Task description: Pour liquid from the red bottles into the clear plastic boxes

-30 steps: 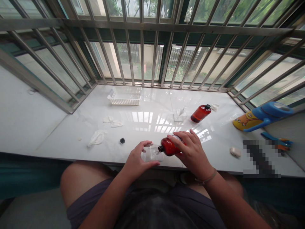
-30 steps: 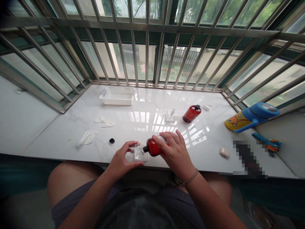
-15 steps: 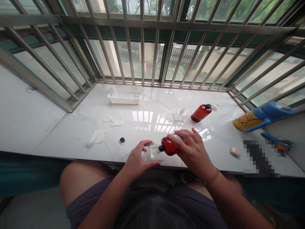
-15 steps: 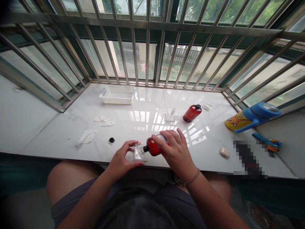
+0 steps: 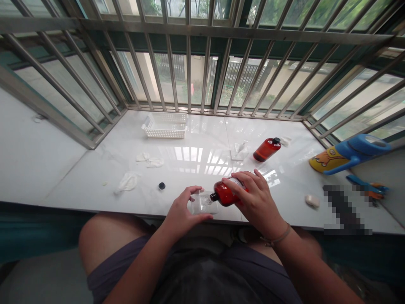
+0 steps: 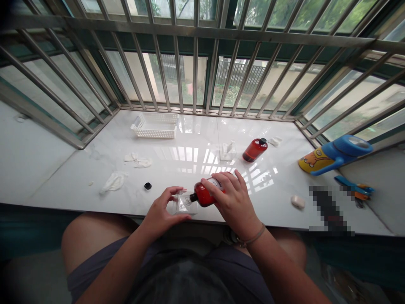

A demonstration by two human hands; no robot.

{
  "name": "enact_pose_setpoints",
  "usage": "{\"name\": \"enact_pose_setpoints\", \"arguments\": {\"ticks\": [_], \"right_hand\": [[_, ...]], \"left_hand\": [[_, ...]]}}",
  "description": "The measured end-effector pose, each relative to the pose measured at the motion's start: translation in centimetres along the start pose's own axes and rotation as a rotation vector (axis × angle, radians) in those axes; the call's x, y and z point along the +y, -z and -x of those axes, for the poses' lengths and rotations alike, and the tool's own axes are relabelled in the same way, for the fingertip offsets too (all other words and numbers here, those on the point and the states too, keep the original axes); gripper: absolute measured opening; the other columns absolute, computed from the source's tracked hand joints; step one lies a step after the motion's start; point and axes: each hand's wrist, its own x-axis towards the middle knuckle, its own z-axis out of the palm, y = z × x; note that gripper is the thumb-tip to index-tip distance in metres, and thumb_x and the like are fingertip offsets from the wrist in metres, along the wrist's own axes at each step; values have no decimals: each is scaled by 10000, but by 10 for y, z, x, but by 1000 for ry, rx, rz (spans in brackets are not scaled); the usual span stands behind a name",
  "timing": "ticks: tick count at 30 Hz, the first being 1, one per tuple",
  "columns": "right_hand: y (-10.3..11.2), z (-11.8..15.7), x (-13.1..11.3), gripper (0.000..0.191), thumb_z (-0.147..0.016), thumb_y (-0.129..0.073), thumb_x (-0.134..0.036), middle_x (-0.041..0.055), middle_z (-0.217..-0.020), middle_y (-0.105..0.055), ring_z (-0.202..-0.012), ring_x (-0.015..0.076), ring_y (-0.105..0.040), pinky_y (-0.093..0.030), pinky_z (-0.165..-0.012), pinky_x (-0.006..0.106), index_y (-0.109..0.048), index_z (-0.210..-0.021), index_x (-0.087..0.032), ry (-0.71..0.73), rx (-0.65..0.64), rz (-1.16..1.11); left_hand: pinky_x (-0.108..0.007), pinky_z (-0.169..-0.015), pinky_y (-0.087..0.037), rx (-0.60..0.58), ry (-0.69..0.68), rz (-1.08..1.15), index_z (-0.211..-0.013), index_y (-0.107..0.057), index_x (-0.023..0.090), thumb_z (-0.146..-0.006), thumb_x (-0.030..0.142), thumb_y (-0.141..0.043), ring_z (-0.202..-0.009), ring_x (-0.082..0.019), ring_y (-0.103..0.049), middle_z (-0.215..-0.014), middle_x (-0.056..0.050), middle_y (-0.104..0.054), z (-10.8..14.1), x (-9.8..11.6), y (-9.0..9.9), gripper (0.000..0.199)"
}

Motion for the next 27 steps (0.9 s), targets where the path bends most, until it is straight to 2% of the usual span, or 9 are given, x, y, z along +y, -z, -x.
{"name": "enact_pose_setpoints", "arguments": {"ticks": [4, 27], "right_hand": [[0, -1, 0, 543, -966, -689, -89, 105, -1355, -674, -1308, 328, -592, -341, -1282, 630, -639, -1464, -299, 15, 27, 8], [1, 1, 2, 547, -975, -701, -73, 98, -1368, -677, -1329, 332, -593, -337, -1279, 644, -644, -1461, -315, 10, 18, 39]], "left_hand": [[-443, -1078, -550, -4, 7, -9, -1355, -623, 292, -698, 403, -1021, -1246, -292, -685, -1425, -61, -711, 0, 1, 0, 776], [-459, -1105, -536, -15, 7, -55, -1371, -616, 304, -714, 400, -1007, -1304, -301, -663, -1439, -59, -699, 0, -2, 0, 771]]}}
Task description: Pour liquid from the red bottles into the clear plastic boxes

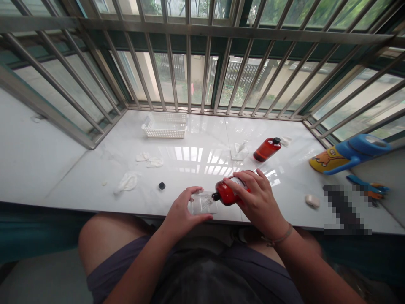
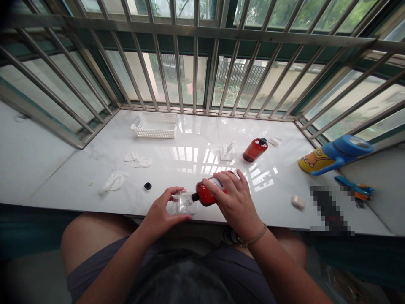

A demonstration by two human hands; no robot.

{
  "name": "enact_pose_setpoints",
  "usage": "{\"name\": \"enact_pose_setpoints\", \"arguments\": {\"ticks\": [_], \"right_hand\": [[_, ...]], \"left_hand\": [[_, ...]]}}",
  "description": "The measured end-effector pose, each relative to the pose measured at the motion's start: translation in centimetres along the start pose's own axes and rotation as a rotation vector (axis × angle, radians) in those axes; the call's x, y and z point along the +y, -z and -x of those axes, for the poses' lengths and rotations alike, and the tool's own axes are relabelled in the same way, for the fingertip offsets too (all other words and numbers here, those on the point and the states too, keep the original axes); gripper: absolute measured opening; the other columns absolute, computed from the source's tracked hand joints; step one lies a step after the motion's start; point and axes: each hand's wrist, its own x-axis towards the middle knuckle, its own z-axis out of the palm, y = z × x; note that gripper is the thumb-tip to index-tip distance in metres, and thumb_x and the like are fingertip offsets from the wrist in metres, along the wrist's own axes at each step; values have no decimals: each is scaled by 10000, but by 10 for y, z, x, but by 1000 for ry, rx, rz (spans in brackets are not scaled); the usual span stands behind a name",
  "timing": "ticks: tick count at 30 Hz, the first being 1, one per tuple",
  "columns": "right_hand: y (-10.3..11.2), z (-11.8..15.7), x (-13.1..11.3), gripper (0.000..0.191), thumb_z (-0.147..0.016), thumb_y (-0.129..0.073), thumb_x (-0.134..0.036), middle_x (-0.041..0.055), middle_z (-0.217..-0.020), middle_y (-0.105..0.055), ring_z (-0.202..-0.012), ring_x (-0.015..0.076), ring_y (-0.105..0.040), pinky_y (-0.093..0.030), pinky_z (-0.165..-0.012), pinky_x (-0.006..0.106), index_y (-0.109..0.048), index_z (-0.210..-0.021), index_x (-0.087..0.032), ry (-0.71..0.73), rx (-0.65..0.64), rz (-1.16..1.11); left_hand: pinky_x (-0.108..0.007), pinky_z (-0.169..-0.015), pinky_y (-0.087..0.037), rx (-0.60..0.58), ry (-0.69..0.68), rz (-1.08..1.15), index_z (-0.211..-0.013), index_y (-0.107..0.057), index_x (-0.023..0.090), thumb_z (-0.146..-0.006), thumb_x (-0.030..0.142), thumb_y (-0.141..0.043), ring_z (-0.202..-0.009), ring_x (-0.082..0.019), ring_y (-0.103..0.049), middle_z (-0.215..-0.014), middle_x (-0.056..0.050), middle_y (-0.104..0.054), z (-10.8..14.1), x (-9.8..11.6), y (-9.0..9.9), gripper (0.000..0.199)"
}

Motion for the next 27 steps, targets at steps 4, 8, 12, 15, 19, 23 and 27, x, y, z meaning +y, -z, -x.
{"name": "enact_pose_setpoints", "arguments": {"ticks": [4, 8, 12, 15, 19, 23, 27], "right_hand": [[0, 0, 0, 543, -979, -691, -70, 104, -1374, -673, -1330, 334, -591, -343, -1275, 647, -642, -1463, -310, 6, 1, 6], [0, 0, 0, 542, -983, -690, -75, 102, -1375, -672, -1333, 332, -589, -339, -1277, 648, -641, -1467, -313, 7, -3, 7], [0, 0, 1, 530, -994, -688, -92, 94, -1371, -675, -1336, 322, -588, -328, -1286, 642, -643, -1466, -327, 2, -9, 9], [0, 0, 1, 520, -997, -684, -101, 93, -1374, -674, -1341, 317, -585, -321, -1294, 633, -647, -1463, -330, 1, -9, 16], [0, 0, 1, 508, -995, -689, -109, 95, -1379, -674, -1344, 314, -585, -314, -1301, 627, -658, -1454, -325, 2, -9, 30], [0, 0, 3, 505, -1001, -685, -113, 93, -1385, -674, -1350, 313, -585, -313, -1304, 624, -655, -1458, -327, 4, -14, 36], [-1, 2, 6, 545, -996, -684, -118, 88, -1407, -665, -1366, 313, -581, -305, -1313, 623, -635, -1488, -347, 2, -37, 44]], "left_hand": [[-461, -1108, -536, 0, -1, -10, -1373, -615, 307, -721, 387, -1002, -1306, -298, -662, -1437, -59, -698, 0, -1, -1, 763], [-476, -1111, -535, -5, 3, -14, -1380, -615, 305, -726, 389, -995, -1302, -307, -662, -1438, -72, -696, 0, -1, -1, 760], [-466, -1101, -543, 3, 18, -16, -1368, -628, 304, -715, 389, -998, -1284, -303, -670, -1429, -64, -701, -1, -1, -1, 756], [-453, -1103, -541, 3, 17, -18, -1361, -630, 306, -713, 388, -998, -1290, -296, -668, -1421, -54, -708, -1, -1, -1, 750], [-455, -1106, -540, 1, 24, -21, -1366, -627, 301, -722, 383, -992, -1289, -294, -666, -1430, -59, -703, -1, -1, -1, 745], [-473, -1110, -538, 2, 28, -36, -1370, -627, 299, -725, 395, -989, -1282, -303, -668, -1427, -68, -702, -1, -1, -1, 746], [-473, -1111, -543, 3, 26, -43, -1369, -629, 304, -727, 386, -988, -1296, -306, -665, -1420, -66, -703, -1, -2, 0, 740]]}}
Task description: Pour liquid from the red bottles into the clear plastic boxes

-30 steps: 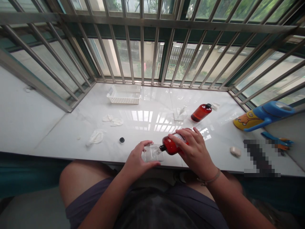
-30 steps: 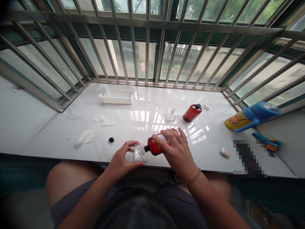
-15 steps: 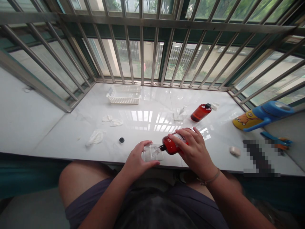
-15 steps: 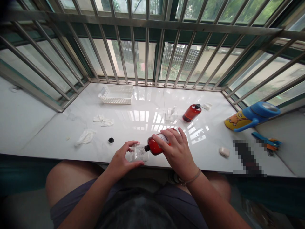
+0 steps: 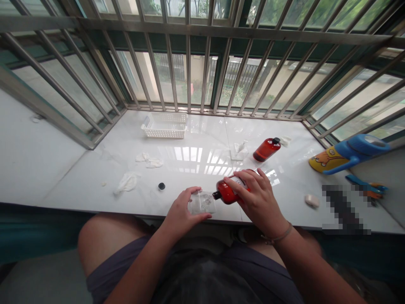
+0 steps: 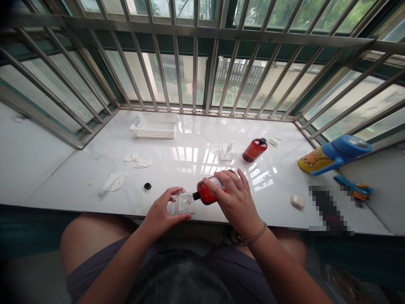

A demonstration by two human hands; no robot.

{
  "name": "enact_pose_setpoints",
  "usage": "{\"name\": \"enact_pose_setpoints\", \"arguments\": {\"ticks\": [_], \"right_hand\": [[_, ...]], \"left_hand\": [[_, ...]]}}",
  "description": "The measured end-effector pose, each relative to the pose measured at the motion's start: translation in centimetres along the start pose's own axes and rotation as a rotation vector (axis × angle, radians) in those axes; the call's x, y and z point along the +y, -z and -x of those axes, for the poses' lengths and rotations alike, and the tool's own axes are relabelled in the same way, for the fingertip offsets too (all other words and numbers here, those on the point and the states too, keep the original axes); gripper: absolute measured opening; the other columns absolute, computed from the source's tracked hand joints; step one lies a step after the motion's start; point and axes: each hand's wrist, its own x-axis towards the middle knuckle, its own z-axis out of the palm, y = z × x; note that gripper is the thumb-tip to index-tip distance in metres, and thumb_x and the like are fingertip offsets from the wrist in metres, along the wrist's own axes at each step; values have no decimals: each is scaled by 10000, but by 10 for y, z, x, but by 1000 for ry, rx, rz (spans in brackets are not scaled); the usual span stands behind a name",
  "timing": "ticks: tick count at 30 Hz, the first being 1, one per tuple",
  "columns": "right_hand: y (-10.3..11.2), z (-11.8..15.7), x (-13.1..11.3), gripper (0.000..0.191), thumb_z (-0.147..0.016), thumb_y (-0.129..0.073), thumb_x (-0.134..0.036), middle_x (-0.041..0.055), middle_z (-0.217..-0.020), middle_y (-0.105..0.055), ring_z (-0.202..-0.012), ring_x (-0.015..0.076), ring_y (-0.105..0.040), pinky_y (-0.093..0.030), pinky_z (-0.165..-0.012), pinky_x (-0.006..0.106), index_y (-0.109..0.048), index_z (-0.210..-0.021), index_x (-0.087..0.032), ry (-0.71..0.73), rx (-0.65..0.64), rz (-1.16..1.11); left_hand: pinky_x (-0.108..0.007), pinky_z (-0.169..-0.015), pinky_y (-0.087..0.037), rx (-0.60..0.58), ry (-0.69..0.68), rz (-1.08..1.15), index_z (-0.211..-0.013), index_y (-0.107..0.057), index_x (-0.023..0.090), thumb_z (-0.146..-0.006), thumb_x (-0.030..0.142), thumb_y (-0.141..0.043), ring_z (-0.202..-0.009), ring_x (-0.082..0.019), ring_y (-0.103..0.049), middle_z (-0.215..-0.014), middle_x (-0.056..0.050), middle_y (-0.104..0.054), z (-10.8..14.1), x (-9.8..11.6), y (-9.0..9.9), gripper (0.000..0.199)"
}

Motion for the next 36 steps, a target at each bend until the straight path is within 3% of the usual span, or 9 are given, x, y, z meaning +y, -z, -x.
{"name": "enact_pose_setpoints", "arguments": {"ticks": [36], "right_hand": [[1, -2, 3, 605, -995, -683, -92, 84, -1408, -668, -1377, 321, -568, -325, -1300, 648, -612, -1527, -372, 7, 20, 27]], "left_hand": [[-491, -1158, -515, -5, -5, -29, -1386, -618, 294, -735, 391, -984, -1311, -309, -661, -1404, -71, -708, -4, -10, -2, 753]]}}
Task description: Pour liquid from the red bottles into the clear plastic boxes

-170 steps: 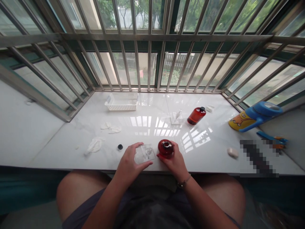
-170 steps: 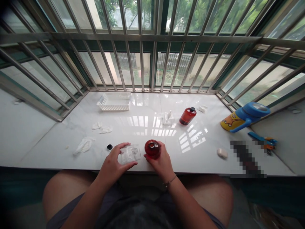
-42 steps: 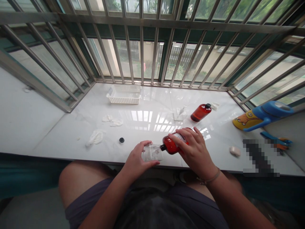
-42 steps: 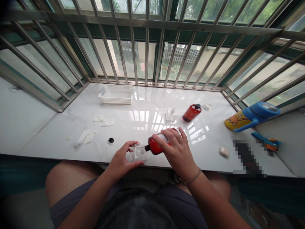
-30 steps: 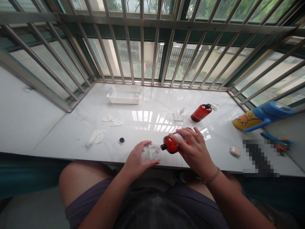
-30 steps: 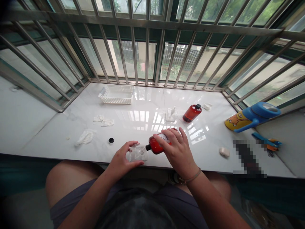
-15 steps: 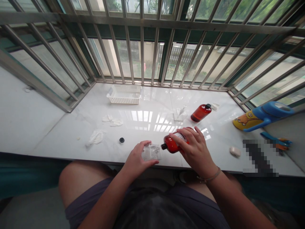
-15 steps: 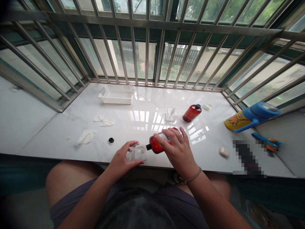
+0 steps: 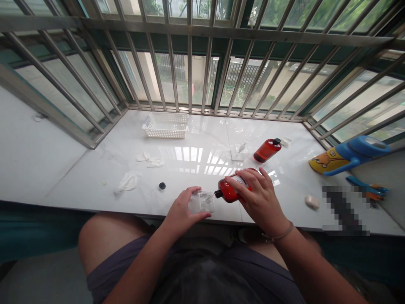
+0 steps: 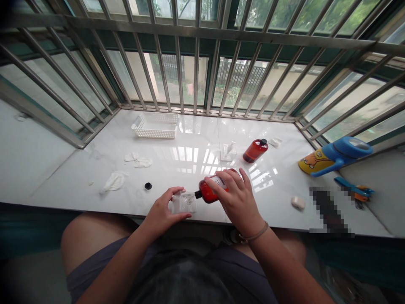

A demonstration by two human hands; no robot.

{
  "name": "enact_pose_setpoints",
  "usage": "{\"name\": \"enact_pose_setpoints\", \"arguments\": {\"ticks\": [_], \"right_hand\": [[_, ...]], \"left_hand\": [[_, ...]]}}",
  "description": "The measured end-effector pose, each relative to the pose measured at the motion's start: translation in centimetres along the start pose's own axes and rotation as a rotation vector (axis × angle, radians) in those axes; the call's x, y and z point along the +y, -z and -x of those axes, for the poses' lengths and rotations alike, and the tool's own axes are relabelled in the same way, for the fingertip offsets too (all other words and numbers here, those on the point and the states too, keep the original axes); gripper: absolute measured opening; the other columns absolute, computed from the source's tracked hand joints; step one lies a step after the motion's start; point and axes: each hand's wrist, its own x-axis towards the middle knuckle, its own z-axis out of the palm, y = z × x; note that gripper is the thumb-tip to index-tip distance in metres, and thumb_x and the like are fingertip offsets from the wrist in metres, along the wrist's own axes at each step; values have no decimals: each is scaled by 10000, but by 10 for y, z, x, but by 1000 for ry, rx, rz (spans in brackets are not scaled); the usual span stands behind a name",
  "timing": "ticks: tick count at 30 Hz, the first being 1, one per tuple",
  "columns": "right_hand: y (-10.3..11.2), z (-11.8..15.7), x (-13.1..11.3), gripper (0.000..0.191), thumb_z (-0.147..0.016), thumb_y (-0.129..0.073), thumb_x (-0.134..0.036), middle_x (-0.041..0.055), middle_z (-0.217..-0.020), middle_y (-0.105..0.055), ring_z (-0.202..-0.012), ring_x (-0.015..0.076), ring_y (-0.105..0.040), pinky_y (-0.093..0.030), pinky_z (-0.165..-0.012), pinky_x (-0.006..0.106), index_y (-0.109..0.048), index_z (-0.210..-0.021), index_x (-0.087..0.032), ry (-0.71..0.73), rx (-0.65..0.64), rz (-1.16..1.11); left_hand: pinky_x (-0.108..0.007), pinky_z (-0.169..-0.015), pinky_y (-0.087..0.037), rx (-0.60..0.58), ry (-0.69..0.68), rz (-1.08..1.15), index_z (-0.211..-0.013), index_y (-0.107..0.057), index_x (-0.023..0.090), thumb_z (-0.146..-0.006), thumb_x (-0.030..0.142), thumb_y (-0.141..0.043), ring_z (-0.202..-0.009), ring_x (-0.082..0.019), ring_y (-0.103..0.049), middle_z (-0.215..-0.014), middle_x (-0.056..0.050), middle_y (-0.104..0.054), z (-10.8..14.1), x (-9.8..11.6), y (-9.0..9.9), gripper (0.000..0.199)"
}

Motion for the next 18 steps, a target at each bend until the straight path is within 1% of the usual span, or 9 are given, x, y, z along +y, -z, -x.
{"name": "enact_pose_setpoints", "arguments": {"ticks": [6, 18], "right_hand": [[0, 0, 0, 602, -1001, -677, -98, 83, -1416, -665, -1383, 318, -565, -318, -1302, 649, -606, -1530, -377, 3, -4, 2], [0, 0, -1, 598, -1003, -677, -91, 82, -1420, -661, -1394, 320, -558, -315, -1304, 645, -606, -1522, -377, 7, -5, 7]], "left_hand": [[-503, -1149, -524, 5, -9, 11, -1391, -618, 292, -735, 407, -975, -1307, -317, -665, -1403, -77, -712, 0, -2, -1, 756], [-468, -1147, -519, -6, 8, 19, -1384, -605, 304, -738, 402, -980, -1319, -301, -659, -1422, -55, -699, 0, -1, 0, 754]]}}
